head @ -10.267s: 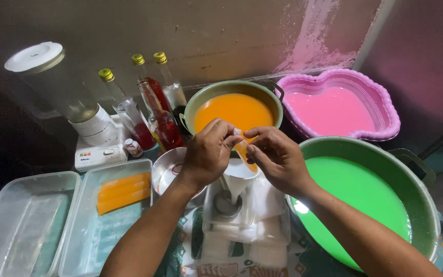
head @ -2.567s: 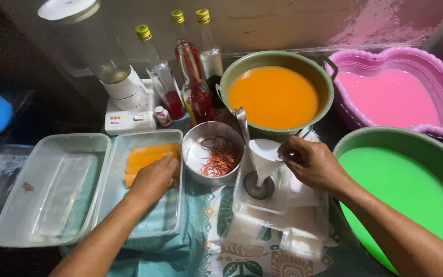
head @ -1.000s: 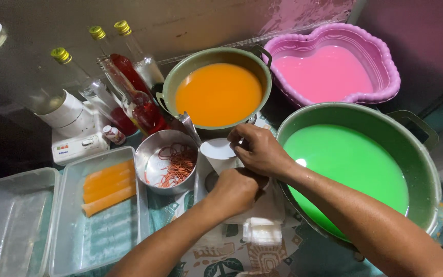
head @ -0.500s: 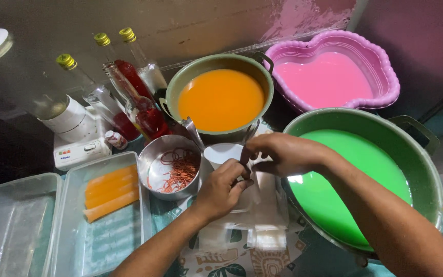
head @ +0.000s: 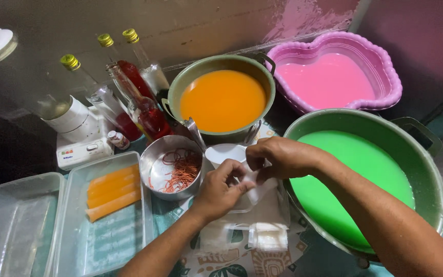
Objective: Filling small plastic bags with flavored liquid using a funnel and ladle, then tying them closed to make ice pops.
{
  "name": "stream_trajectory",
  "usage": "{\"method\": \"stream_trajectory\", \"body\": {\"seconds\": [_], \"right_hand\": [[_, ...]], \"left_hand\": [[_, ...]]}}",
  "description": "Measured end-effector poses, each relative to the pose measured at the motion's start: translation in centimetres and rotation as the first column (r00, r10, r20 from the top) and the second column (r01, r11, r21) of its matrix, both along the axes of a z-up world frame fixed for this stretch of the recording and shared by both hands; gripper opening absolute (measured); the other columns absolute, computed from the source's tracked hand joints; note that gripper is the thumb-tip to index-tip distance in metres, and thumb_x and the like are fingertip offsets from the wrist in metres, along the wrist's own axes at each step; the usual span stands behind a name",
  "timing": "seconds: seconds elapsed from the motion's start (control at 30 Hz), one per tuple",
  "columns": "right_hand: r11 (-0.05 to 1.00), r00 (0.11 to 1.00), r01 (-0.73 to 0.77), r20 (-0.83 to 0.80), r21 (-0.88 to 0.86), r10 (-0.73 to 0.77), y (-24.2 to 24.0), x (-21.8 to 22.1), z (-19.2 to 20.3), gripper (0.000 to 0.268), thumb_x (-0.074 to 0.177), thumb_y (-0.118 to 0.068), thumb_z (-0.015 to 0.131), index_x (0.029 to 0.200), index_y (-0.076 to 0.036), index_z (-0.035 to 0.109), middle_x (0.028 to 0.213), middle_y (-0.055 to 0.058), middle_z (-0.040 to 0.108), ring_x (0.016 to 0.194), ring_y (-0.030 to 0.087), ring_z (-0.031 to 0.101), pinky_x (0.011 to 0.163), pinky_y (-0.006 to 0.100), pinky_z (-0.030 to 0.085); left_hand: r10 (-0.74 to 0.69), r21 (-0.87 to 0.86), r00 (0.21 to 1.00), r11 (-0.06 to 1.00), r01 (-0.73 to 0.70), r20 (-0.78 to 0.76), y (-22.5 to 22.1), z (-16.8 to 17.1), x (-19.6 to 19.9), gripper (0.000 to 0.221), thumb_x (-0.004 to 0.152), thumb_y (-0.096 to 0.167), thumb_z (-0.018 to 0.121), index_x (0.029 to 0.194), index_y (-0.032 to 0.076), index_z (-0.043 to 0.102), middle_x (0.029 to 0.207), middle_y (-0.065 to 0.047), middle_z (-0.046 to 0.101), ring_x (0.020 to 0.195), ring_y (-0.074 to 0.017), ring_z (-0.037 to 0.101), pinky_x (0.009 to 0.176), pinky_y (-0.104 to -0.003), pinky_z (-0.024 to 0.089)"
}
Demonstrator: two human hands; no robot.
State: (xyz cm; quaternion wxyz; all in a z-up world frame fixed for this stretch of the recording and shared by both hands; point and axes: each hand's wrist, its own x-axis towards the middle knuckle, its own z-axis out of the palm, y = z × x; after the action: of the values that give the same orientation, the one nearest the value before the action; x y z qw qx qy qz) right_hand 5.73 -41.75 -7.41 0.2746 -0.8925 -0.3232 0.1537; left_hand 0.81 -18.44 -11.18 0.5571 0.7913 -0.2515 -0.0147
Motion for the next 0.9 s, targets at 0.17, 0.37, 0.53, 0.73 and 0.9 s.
{"method": "stream_trajectory", "body": {"seconds": [0.17,0.37,0.53,0.73,0.9], "right_hand": [[0.999,0.999,0.027,0.046,-0.027,-0.026,0.2,-0.2,0.8,0.026,0.073,-0.037,0.09,0.083,-0.02,0.072,0.079,0.004,0.073,0.087,0.028,0.074,0.08,0.044,0.057],[1.0,0.994,0.02,0.103,-0.001,-0.02,0.3,-0.4,1.3,0.013,0.083,-0.031,0.081,0.081,-0.022,0.072,0.076,0.002,0.073,0.084,0.028,0.073,0.078,0.043,0.056],[0.988,0.932,-0.145,0.342,0.046,0.12,-0.2,-0.5,1.8,0.012,0.085,-0.029,0.078,0.081,-0.021,0.07,0.078,0.006,0.07,0.087,0.035,0.071,0.081,0.046,0.056],[0.989,0.814,-0.128,0.578,0.079,0.059,-1.3,0.6,1.2,0.014,0.087,-0.019,0.075,0.081,-0.015,0.063,0.076,0.009,0.064,0.08,0.036,0.067,0.077,0.049,0.055],[0.945,0.693,0.114,0.657,0.306,-0.296,-2.1,1.2,0.6,0.017,0.084,-0.007,0.075,0.097,-0.013,0.067,0.087,0.012,0.065,0.086,0.039,0.067,0.077,0.05,0.055]], "left_hand": [[0.011,0.087,0.997,0.996,-0.005,-0.074,-0.1,0.6,-0.6,0.04,0.071,0.016,0.092,0.106,0.012,0.072,0.078,-0.012,0.074,0.06,-0.023,0.062,0.054,-0.035,0.049],[0.074,0.13,0.996,0.989,-0.066,-0.057,-1.6,-1.1,0.2,0.032,0.072,0.016,0.09,0.101,0.015,0.075,0.074,-0.011,0.074,0.064,-0.0278,0.069,0.058,-0.036,0.053],[0.115,0.142,0.989,0.985,-0.101,-0.097,-2.2,-1.4,0.1,0.031,0.073,0.016,0.088,0.101,0.019,0.076,0.066,-0.004,0.07,0.057,-0.0186,0.061,0.054,-0.031,0.049],[0.09,0.101,0.994,0.991,-0.084,-0.057,-2.5,-1.0,-0.2,0.032,0.078,0.017,0.084,0.108,0.017,0.074,0.057,-0.005,0.059,0.051,-0.0206,0.058,0.05,-0.032,0.046],[0.058,0.17,0.998,0.984,-0.057,-0.005,-2.8,1.3,-1.1,0.01,0.081,0.017,0.08,0.085,0.01,0.073,0.064,-0.012,0.072,0.065,-0.0345,0.074,0.055,-0.04,0.053]]}}
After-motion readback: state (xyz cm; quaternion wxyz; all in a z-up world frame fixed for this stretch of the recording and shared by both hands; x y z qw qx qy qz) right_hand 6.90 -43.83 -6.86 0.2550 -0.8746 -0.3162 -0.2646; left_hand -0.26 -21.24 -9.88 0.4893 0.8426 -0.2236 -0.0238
